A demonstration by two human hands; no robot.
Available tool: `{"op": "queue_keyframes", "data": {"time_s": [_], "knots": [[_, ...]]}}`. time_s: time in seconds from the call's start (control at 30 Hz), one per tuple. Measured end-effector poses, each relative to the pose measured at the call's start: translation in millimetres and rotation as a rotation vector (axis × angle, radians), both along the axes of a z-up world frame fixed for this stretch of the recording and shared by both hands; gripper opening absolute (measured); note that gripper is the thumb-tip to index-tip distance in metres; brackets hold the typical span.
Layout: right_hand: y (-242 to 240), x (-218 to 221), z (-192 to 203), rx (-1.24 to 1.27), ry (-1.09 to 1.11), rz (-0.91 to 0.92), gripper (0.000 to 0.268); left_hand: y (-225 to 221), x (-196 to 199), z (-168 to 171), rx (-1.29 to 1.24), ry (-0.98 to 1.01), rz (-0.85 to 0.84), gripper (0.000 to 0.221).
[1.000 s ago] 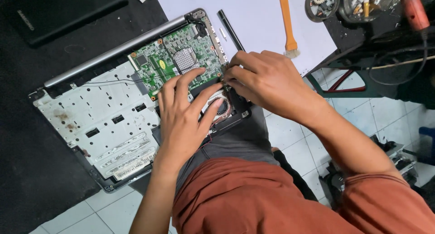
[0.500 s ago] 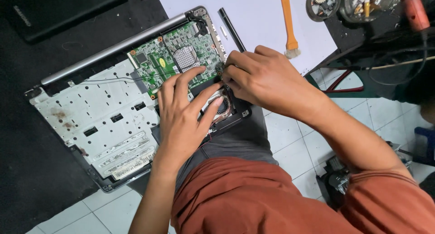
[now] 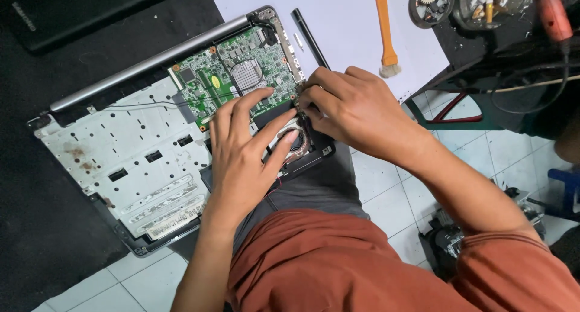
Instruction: Reattaching a laptop screen assembly to the base and installing internal components like the cooling fan.
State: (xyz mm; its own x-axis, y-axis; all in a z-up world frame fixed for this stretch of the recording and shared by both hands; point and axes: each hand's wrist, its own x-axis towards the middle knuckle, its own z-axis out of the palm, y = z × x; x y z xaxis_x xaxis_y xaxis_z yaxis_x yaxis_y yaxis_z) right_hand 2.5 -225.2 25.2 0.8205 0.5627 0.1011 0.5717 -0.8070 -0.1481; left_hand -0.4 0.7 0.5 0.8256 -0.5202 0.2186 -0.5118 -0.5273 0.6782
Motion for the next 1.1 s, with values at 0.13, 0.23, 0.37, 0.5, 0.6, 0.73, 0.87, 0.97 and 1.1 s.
{"op": "queue_keyframes", "data": {"time_s": [0.13,0.23,0.37,0.5,0.6,0.73,0.87,0.97,1.1], "knots": [[1.0,-3.4,1.5,0.052,0.025,-0.030,0.010,0.2,0.1,-2.5,0.021,-0.020,-0.011,0.027],[3.3,-12.5,-1.2,0.115,0.039,-0.094,0.010,0.3,0.5,2.3,0.028,-0.008,-0.029,0.027],[9.2,-33.1,-5.1,0.174,0.044,-0.171,0.016,0.3,0.1,2.0,0.021,-0.003,-0.037,0.029],[18.1,-47.4,-10.0,0.286,0.067,-0.313,0.024,0.6,-2.0,0.2,0.066,-0.044,-0.059,0.031],[24.4,-53.4,-15.5,0.336,0.038,-0.388,0.026,0.5,0.0,6.1,0.093,-0.019,-0.099,0.035],[29.8,-59.9,-22.1,0.369,0.021,-0.461,0.028,-1.6,-3.5,12.2,0.155,0.015,-0.123,0.041],[33.9,-61.0,-24.4,0.387,-0.015,-0.474,0.029,-5.6,-6.6,14.1,0.140,-0.006,-0.123,0.038],[35.2,-62.2,-27.4,0.398,-0.045,-0.475,0.028,-9.4,-10.2,16.1,0.151,0.025,-0.102,0.039],[37.2,-64.3,-30.8,0.360,-0.086,-0.484,0.029,-14.2,-14.7,12.9,0.126,0.037,-0.032,0.037]]}}
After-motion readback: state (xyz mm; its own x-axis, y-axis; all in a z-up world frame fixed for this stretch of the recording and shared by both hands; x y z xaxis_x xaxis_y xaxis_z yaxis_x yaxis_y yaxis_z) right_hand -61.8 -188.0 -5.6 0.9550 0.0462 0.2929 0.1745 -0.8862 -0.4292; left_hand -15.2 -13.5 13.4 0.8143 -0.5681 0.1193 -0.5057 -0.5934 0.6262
